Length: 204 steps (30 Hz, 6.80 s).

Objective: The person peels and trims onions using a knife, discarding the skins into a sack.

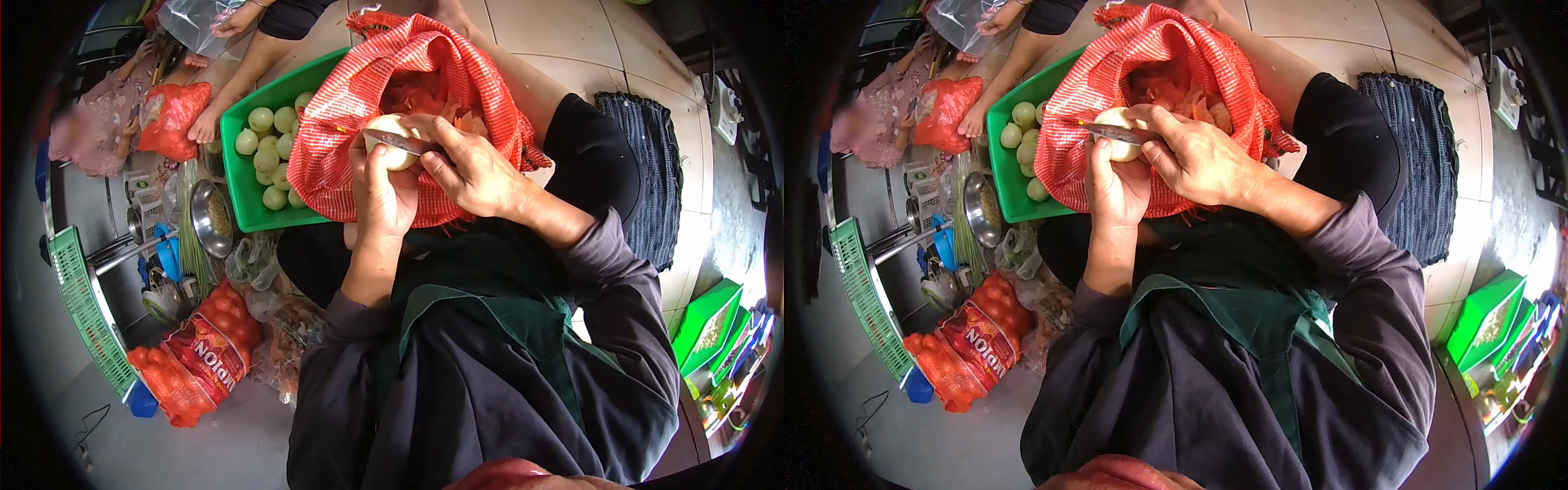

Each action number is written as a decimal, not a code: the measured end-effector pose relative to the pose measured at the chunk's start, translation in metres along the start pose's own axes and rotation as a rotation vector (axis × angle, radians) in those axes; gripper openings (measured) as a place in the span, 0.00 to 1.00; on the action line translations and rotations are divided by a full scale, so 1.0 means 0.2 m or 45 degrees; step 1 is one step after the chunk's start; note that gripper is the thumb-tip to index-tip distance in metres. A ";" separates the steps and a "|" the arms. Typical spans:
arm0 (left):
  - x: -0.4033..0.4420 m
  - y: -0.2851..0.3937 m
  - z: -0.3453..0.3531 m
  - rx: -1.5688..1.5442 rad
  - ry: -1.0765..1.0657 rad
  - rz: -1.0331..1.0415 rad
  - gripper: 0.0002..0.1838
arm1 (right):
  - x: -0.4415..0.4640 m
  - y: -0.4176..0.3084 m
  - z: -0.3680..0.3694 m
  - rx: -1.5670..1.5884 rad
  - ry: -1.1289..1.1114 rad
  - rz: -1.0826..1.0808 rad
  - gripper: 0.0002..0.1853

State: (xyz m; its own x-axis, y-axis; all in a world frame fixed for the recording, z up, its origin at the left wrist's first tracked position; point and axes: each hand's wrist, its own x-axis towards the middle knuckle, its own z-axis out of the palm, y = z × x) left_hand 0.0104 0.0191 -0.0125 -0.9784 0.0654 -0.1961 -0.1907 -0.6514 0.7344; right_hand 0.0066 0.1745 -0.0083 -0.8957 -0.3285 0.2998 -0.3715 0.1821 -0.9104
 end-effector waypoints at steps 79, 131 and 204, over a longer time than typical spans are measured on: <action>0.04 0.21 -0.12 0.734 -0.343 0.151 0.32 | 0.06 0.01 -0.18 0.304 -0.008 0.633 0.21; 0.51 -0.19 -0.14 2.261 -0.893 -0.230 0.16 | 0.06 0.05 -0.17 0.581 -0.068 0.737 0.18; 0.51 -0.24 -0.22 2.921 -0.895 0.016 0.17 | 0.02 0.17 -0.23 0.050 -0.276 0.647 0.17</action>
State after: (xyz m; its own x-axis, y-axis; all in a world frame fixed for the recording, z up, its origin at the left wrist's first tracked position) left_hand -0.0762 0.0242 -0.0954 -0.7568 0.5265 -0.3873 0.5403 0.8374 0.0826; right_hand -0.0201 0.2214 -0.0248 -0.8876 -0.3922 -0.2416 0.1074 0.3339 -0.9365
